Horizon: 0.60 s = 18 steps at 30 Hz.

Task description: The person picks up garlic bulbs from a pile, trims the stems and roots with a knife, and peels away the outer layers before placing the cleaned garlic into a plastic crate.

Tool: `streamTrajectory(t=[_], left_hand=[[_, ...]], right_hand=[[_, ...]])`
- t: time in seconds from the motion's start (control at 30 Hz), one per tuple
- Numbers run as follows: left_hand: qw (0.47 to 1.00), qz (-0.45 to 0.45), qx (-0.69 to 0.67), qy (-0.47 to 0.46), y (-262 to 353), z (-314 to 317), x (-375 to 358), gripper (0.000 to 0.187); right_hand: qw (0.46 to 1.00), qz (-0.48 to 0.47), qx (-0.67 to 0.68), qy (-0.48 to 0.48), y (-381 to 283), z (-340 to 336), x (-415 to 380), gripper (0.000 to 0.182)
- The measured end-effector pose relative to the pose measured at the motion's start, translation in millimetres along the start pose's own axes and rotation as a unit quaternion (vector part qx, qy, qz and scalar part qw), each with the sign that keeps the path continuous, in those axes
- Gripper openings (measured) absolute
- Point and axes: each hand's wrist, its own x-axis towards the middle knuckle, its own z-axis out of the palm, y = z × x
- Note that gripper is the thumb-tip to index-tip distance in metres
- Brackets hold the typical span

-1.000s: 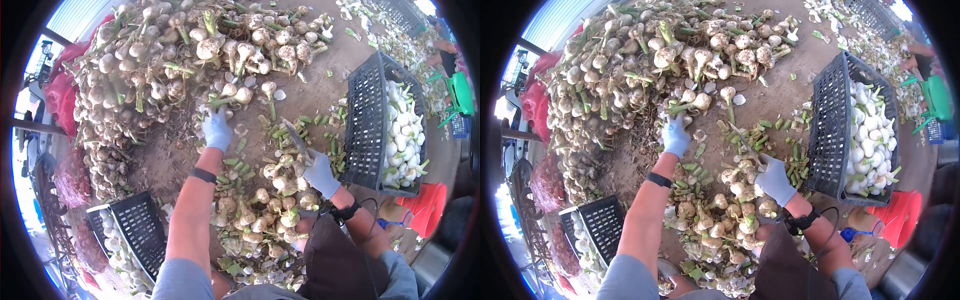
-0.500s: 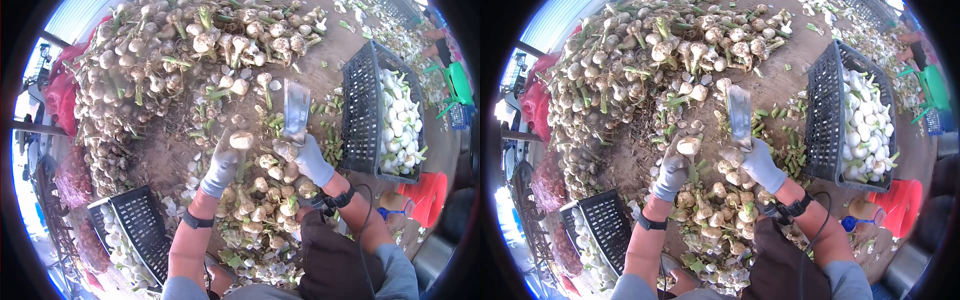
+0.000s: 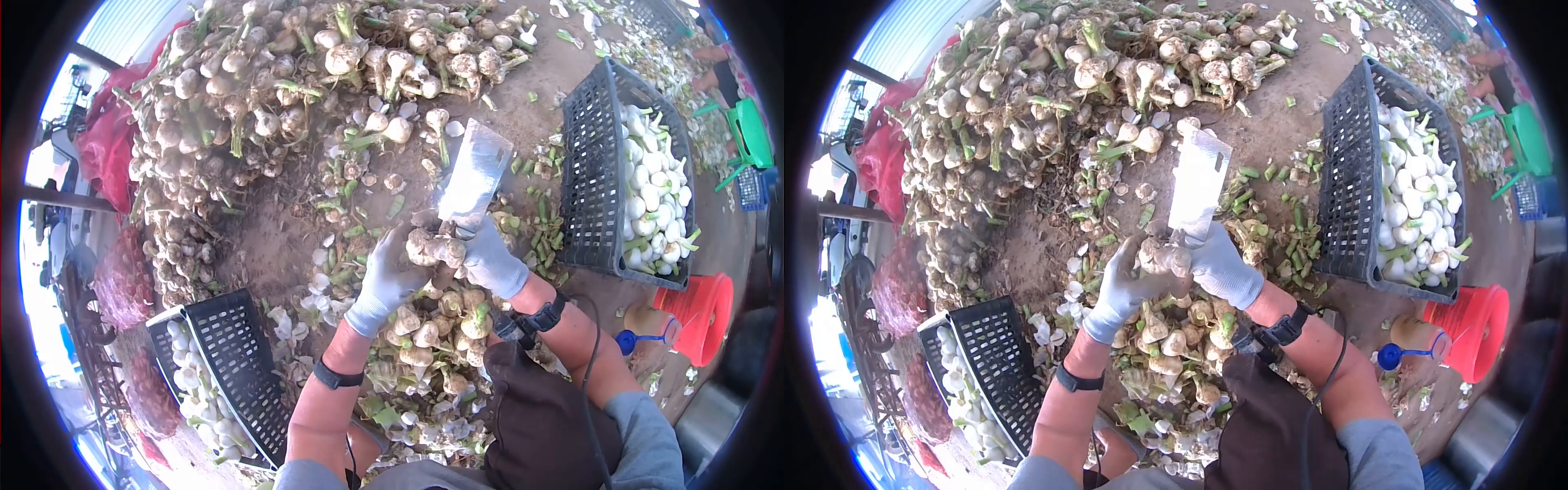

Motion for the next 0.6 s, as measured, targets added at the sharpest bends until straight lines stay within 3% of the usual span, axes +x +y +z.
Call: streamTrajectory(t=[0.07, 0.13, 0.2, 0.3, 0.33, 0.4, 0.47, 0.53, 0.57, 0.6], left_hand=[[0.999, 0.013, -0.046, -0.006, 8, -6, -4, 0.06], [0.963, -0.122, -0.24, 0.012, 21, -10, -9, 0.061], [0.976, -0.097, -0.193, 0.003, 23, -8, -13, 0.066], [0.927, -0.042, -0.373, 0.006, -1, -6, -20, 0.065], [0.928, -0.038, -0.37, 0.006, 6, -9, -18, 0.065], [0.97, -0.061, -0.232, -0.045, 21, -11, -21, 0.066], [0.978, -0.07, -0.194, -0.041, 19, -13, -22, 0.067], [0.989, -0.084, -0.114, -0.04, 13, -17, -18, 0.072], [0.986, -0.024, -0.159, -0.031, 17, -17, -13, 0.077], [0.974, -0.053, -0.216, -0.034, 26, -17, -17, 0.085]], right_hand=[[1.0, -0.015, -0.016, -0.009, -2, 4, 3, 0.033], [0.999, -0.008, -0.007, -0.03, -4, 2, 2, 0.035], [0.995, -0.01, -0.069, -0.078, 1, 3, -3, 0.036], [0.999, -0.006, -0.015, -0.044, 8, 2, -4, 0.038], [0.999, 0.003, 0.036, -0.037, 7, 1, -3, 0.044], [0.998, 0.018, 0.051, -0.034, 10, 0, -4, 0.045], [0.998, -0.008, 0.012, -0.064, 25, -5, -2, 0.034], [0.996, 0.006, 0.031, -0.086, 22, -8, 1, 0.035], [0.994, 0.032, 0.0, -0.109, 17, -5, 3, 0.036], [0.989, 0.058, -0.029, -0.13, 17, -5, 2, 0.036]])
